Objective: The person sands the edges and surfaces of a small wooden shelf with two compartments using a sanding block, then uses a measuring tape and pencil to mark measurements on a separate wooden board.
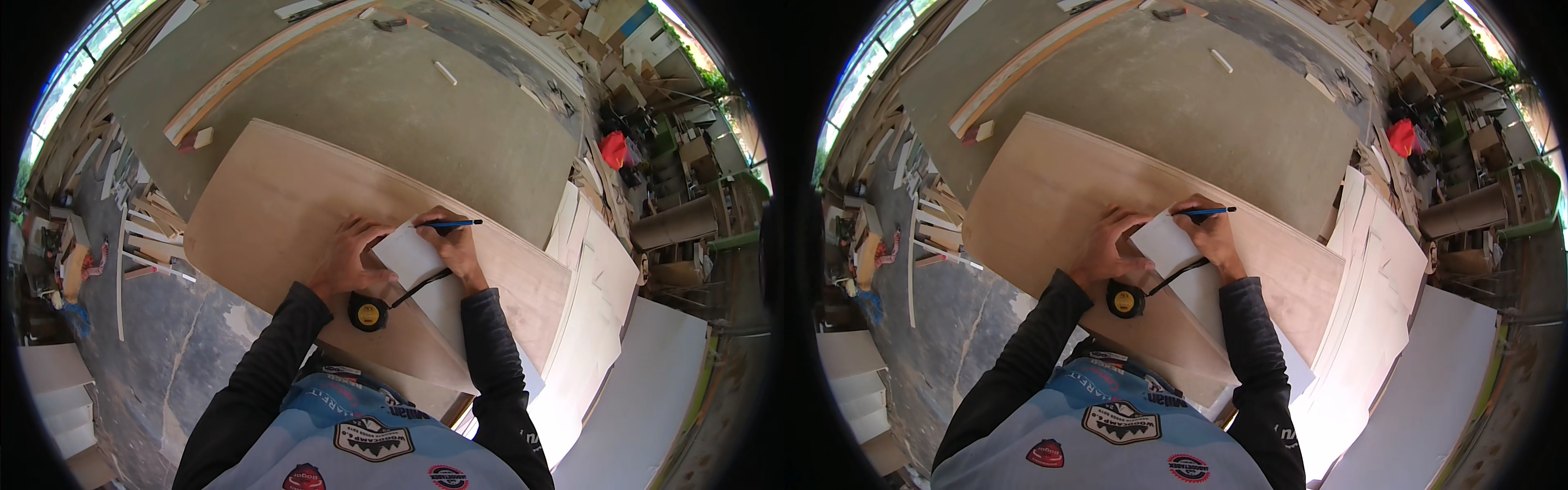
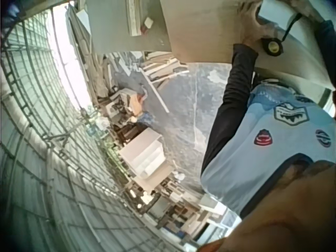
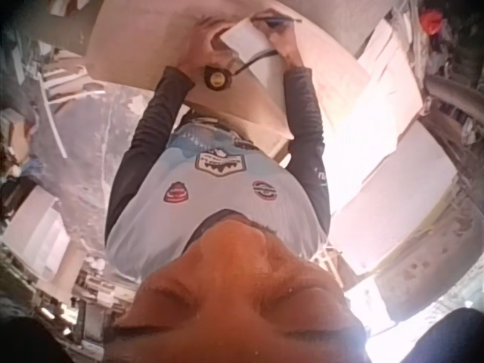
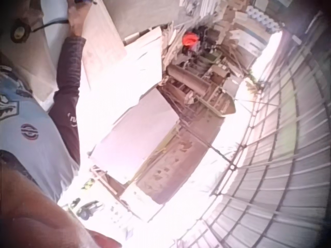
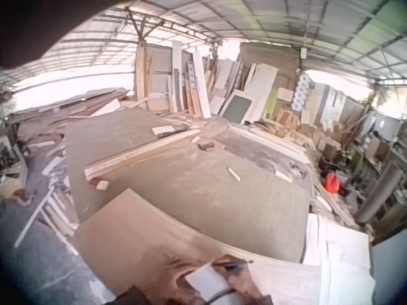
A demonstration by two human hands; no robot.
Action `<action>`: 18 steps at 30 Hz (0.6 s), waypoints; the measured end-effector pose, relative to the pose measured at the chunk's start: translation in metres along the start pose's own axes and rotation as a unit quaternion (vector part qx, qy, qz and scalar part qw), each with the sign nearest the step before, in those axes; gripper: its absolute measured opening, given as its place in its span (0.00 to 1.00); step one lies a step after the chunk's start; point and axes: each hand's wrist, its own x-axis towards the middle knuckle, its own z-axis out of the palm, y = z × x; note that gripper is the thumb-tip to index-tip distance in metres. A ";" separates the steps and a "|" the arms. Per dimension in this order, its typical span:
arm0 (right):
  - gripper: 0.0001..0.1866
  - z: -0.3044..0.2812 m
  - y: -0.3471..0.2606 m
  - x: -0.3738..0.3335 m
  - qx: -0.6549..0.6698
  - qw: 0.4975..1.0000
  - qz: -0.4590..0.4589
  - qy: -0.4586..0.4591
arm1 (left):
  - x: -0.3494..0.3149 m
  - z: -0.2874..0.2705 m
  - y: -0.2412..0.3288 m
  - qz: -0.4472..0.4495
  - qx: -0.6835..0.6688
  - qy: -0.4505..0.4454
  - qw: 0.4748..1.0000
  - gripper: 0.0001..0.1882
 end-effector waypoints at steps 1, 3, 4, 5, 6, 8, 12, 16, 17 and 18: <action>0.06 0.000 0.000 0.001 -0.003 1.000 -0.005 -0.003 | 0.000 0.001 -0.001 0.006 -0.001 0.007 1.000 0.41; 0.06 0.000 0.002 0.001 -0.008 1.000 -0.012 -0.003 | -0.001 0.001 -0.002 -0.001 -0.001 0.001 1.000 0.40; 0.06 -0.001 0.002 0.001 -0.011 1.000 -0.016 -0.004 | 0.000 0.001 -0.001 -0.004 -0.002 -0.002 1.000 0.40; 0.06 -0.001 0.003 0.001 -0.009 1.000 -0.015 -0.005 | 0.000 0.001 -0.001 -0.004 -0.001 -0.003 1.000 0.40; 0.06 -0.001 0.002 0.001 -0.006 1.000 -0.015 -0.006 | 0.001 0.000 0.000 -0.004 0.000 -0.004 1.000 0.40; 0.06 -0.002 0.002 0.001 -0.001 1.000 -0.013 -0.010 | 0.001 0.000 0.000 -0.004 -0.001 -0.006 1.000 0.40; 0.06 -0.001 0.001 0.001 0.002 1.000 -0.005 -0.019 | 0.000 0.000 -0.003 -0.007 -0.009 -0.008 1.000 0.40; 0.06 -0.001 0.000 0.001 0.003 1.000 0.002 -0.020 | 0.000 0.001 -0.003 -0.017 -0.021 -0.010 1.000 0.41; 0.06 -0.001 0.001 0.001 0.004 1.000 0.002 -0.019 | -0.001 0.001 -0.003 -0.014 -0.019 -0.007 1.000 0.41; 0.06 -0.001 0.002 0.001 0.004 1.000 0.001 -0.018 | 0.000 0.001 -0.002 -0.012 -0.017 -0.005 1.000 0.41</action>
